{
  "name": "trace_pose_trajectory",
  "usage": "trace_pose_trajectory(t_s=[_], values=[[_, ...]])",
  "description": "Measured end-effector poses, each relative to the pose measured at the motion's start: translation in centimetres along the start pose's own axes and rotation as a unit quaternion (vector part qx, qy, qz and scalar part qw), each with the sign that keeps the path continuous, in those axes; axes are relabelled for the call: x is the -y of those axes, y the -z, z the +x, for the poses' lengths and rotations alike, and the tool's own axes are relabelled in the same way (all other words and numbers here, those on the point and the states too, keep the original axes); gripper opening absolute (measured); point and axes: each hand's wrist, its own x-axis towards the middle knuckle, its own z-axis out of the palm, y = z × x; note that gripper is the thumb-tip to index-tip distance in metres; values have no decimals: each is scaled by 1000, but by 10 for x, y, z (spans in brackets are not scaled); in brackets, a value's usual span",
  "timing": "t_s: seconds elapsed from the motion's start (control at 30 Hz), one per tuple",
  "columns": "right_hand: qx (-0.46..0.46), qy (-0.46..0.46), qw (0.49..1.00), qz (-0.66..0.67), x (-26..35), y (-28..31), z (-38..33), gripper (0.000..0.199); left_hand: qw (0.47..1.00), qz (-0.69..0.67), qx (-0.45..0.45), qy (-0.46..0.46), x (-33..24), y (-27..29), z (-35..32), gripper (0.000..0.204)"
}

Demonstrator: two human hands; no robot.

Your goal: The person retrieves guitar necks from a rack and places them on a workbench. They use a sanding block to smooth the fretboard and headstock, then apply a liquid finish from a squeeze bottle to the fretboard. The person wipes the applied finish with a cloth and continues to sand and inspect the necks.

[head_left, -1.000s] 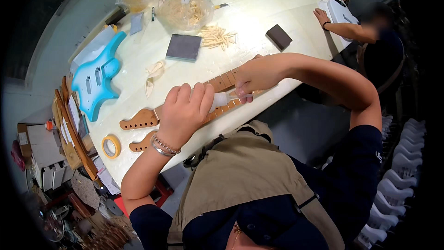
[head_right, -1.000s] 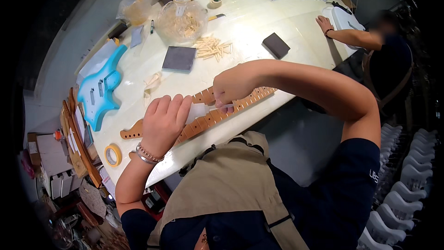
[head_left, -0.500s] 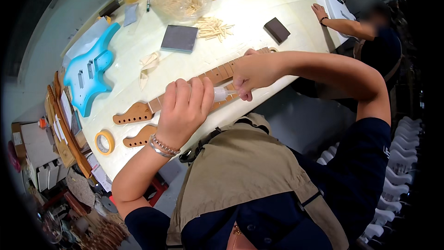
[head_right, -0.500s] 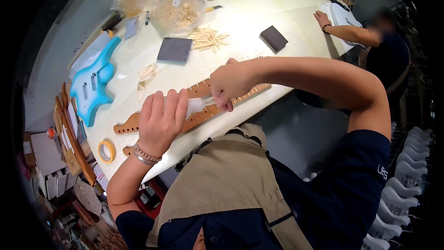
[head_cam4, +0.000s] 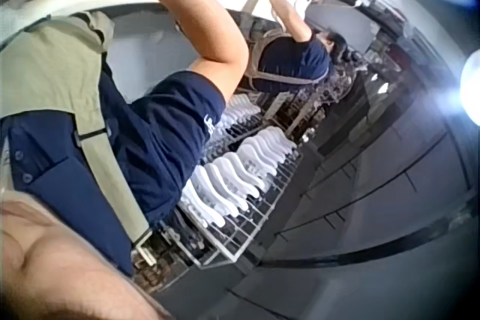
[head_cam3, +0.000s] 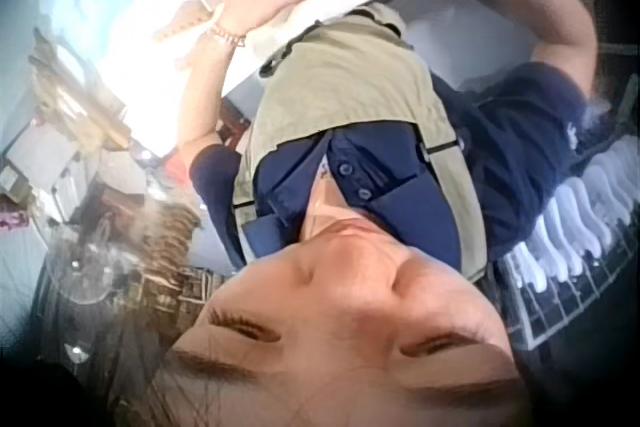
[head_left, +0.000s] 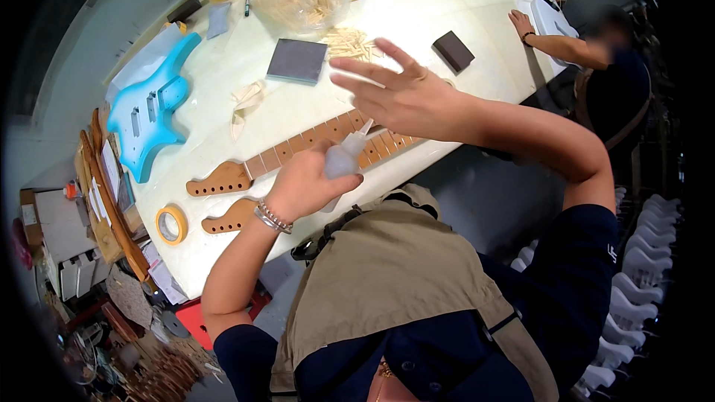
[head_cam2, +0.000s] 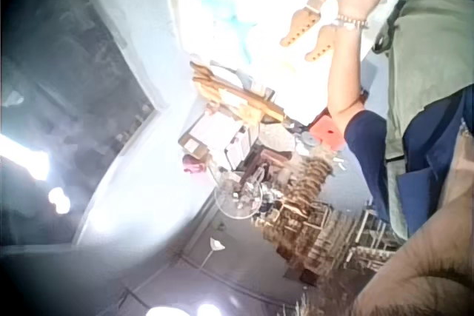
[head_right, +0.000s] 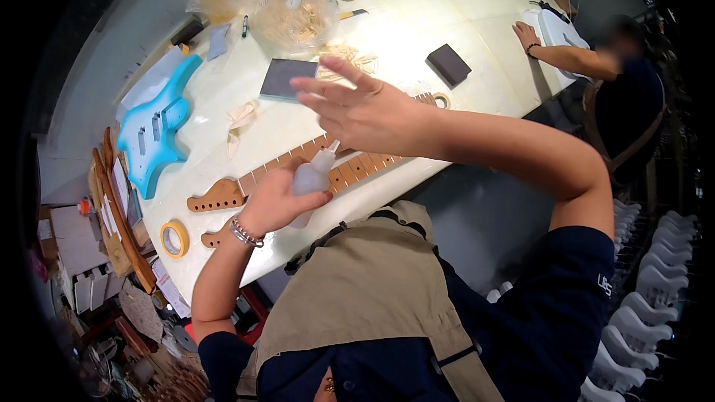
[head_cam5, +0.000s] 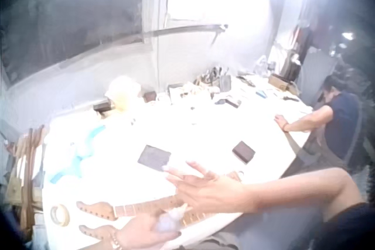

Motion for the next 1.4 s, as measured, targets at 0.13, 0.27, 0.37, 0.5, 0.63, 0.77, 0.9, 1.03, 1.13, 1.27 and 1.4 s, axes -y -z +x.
trace_pose_trajectory(t_s=[0.13, 0.27, 0.37, 0.5, 0.63, 0.77, 0.9, 1.03, 1.13, 1.27, 1.4], values=[[-142, -250, 952, 108, -16, 36, -2, 18, 991, -115, -64, -17, 2, -12, -7, 53], [-183, -487, 614, 594, 10, 19, -43, 24, 977, -193, -80, -40, 0, -23, -14, 54], [-142, -483, 453, 736, 49, 2, -43, 39, 964, -251, -74, -42, -6, -30, -19, 54], [-144, -446, 405, 785, 73, 3, -31, 45, 960, -271, -70, -30, -21, -36, -26, 55], [-194, -449, 340, 803, 76, 9, -24, 42, 944, -324, -43, -33, -19, -47, -29, 54], [-209, -475, 265, 813, 76, 16, -18, 37, 893, -448, 39, -35, -19, -54, -28, 52], [-201, -478, 263, 814, 75, 19, -19, 32, 852, -515, 97, -20, -27, -52, -30, 53], [-184, -467, 287, 816, 70, 19, -22, 26, 843, -526, 110, -21, -26, -53, -31, 52], [-162, -460, 305, 818, 65, 23, -24, 23, 865, -495, 83, -26, -25, -57, -34, 50], [-122, -458, 344, 811, 59, 28, -25, 17, 875, -480, 65, -8, -28, -60, -39, 50], [-171, -456, 415, 768, 66, 29, -24, 10, 876, -477, 67, -8, -25, -64, -41, 50]])
